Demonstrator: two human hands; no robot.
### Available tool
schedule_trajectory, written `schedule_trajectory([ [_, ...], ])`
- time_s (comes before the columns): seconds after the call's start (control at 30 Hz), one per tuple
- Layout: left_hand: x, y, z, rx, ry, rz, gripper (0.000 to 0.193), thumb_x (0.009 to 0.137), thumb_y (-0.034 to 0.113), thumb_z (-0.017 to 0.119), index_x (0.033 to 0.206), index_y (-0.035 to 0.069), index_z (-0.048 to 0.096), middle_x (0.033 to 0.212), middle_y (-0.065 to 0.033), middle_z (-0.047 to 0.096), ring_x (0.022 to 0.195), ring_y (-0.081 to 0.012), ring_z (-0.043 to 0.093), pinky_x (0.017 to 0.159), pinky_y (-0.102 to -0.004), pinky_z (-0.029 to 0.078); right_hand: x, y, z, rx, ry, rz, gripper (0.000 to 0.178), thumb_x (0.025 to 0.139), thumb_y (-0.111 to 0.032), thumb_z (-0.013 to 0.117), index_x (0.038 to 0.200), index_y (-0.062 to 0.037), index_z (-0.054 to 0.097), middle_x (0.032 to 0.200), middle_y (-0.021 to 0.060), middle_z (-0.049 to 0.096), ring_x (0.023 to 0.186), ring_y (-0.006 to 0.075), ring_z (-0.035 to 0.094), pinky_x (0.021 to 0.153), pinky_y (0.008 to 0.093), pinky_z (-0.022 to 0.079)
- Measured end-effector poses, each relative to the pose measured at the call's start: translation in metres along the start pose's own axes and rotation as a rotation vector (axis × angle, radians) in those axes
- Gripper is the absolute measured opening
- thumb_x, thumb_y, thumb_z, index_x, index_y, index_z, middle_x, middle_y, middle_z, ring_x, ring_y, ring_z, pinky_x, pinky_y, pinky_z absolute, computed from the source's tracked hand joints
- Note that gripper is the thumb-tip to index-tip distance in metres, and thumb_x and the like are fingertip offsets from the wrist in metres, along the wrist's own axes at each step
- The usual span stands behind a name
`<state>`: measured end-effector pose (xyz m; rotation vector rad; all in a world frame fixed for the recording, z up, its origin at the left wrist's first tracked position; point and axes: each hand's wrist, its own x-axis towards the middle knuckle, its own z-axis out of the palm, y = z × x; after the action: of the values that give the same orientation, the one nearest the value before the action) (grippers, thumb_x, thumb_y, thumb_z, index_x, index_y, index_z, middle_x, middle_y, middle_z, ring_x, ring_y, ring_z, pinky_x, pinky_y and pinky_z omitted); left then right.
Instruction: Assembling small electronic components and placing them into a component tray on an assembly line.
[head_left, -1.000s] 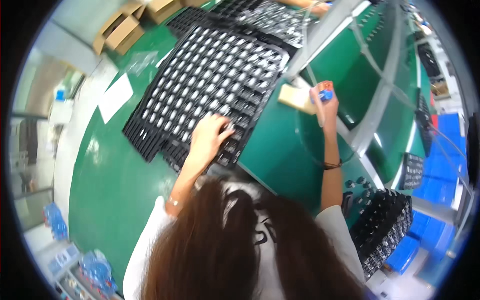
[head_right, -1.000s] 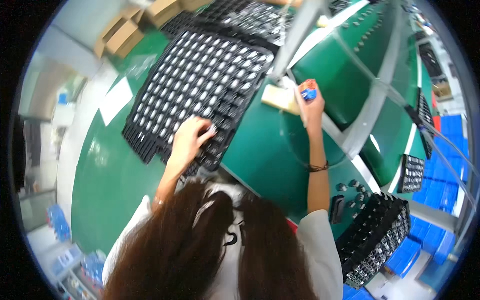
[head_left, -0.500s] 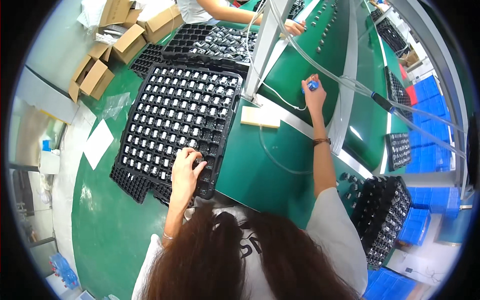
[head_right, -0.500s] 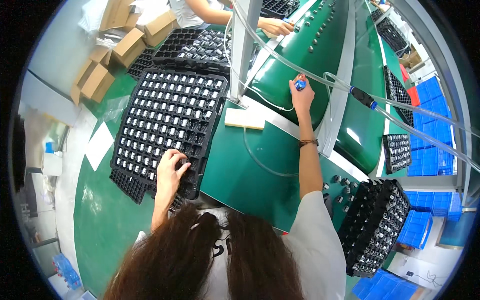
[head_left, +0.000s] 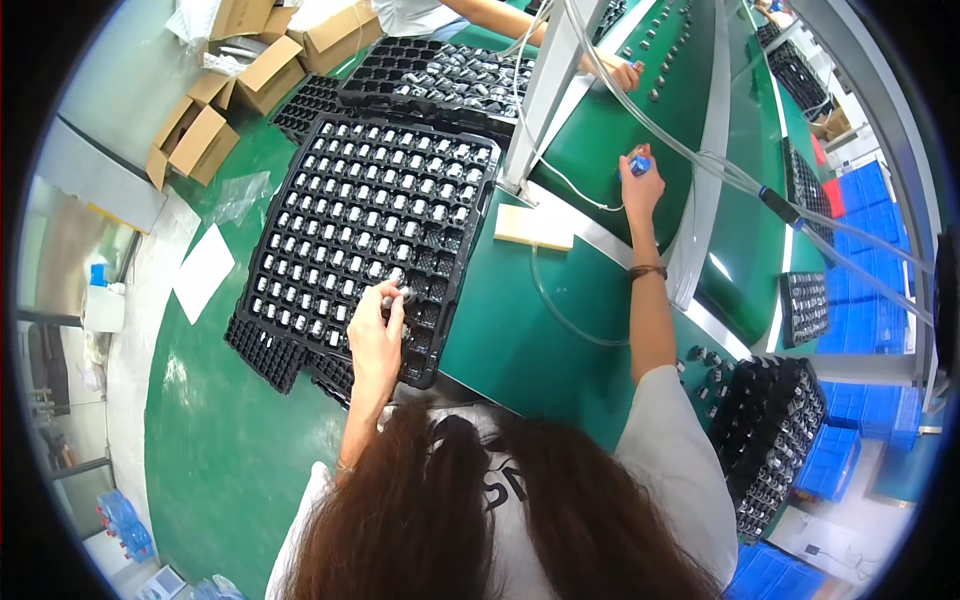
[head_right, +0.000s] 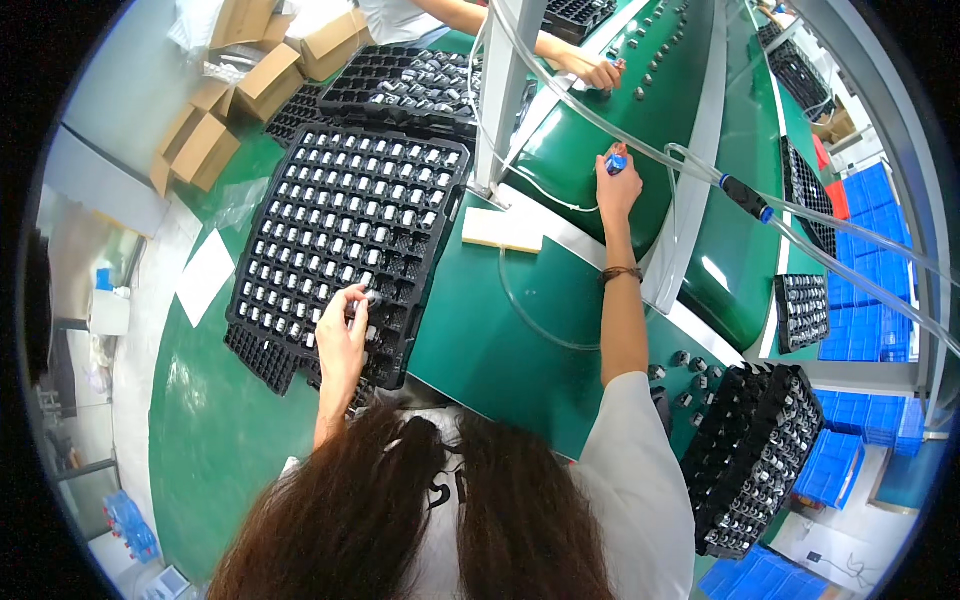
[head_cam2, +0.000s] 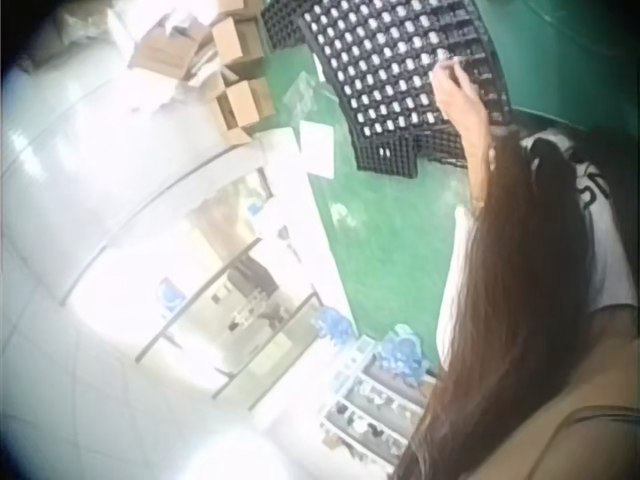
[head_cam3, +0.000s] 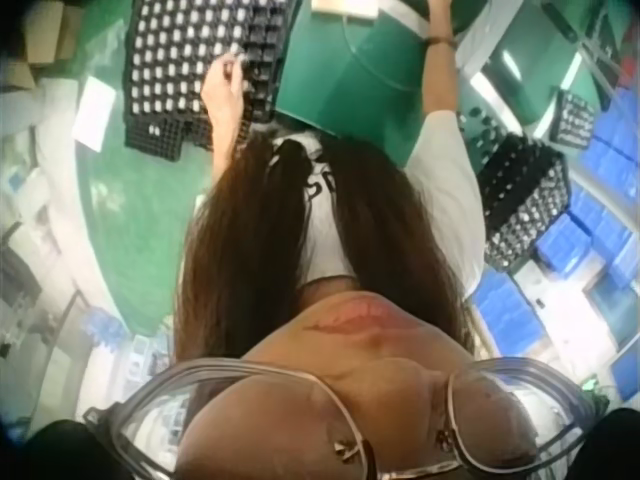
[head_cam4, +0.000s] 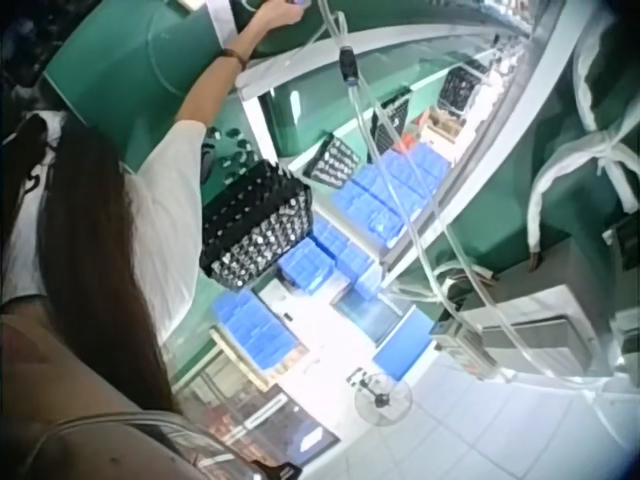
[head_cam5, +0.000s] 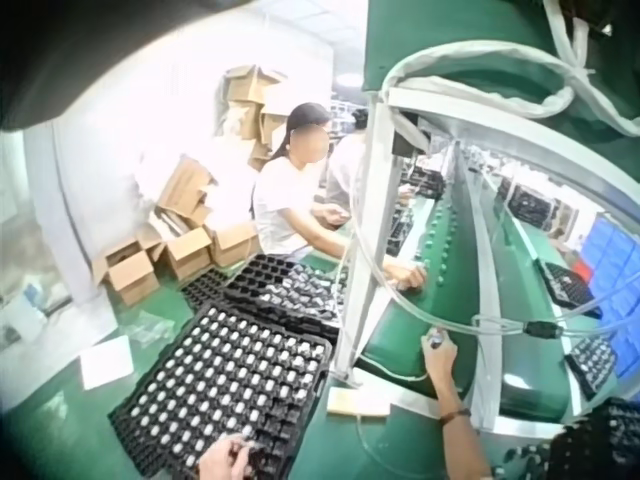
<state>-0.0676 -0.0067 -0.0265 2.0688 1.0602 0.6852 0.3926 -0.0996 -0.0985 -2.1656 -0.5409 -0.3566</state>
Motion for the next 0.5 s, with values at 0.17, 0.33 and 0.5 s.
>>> schedule_trajectory([
  [0.17, 0.008, -0.001, 0.01, -0.893, -0.124, -0.182, 0.01, 0.095, 0.013, 0.047, 0.1, 0.004, 0.048, 0.105, -0.016, 0.062, 0.092, -0.0222, 0.062, 0.08, -0.03, 0.051, 0.007, -0.002, 0.004, -0.052, 0.031, -0.044, 0.04, 0.075, -0.032, 0.069, 0.102, -0.004, 0.061, 0.085, 0.0174, 0.066, 0.083, 0.0331, 0.065, 0.074, 0.0385, 0.049],
  [0.33, 0.004, 0.004, 0.025, -1.344, -0.265, -0.505, 0.017, 0.096, 0.016, 0.047, 0.105, 0.002, 0.049, 0.103, -0.0147, 0.06, 0.094, -0.0184, 0.06, 0.084, -0.0273, 0.051, 0.01, 0.006, 0.007, -0.058, 0.134, -0.158, 0.039, 0.078, -0.036, 0.065, 0.104, -0.0068, 0.06, 0.081, 0.0211, 0.064, 0.079, 0.0386, 0.063, 0.07, 0.0458, 0.049],
  [0.5, -0.003, 0.001, 0.035, -1.41, -0.395, -0.585, 0.024, 0.094, 0.01, 0.049, 0.116, 0.001, 0.049, 0.106, -0.0103, 0.06, 0.095, -0.0139, 0.058, 0.085, -0.0226, 0.047, 0.002, -0.02, -0.007, 0.015, 0.084, -0.018, 0.027, 0.08, -0.024, 0.064, 0.094, -0.0019, 0.059, 0.095, 0.022, 0.061, 0.088, 0.038, 0.06, 0.075, 0.042, 0.048],
])
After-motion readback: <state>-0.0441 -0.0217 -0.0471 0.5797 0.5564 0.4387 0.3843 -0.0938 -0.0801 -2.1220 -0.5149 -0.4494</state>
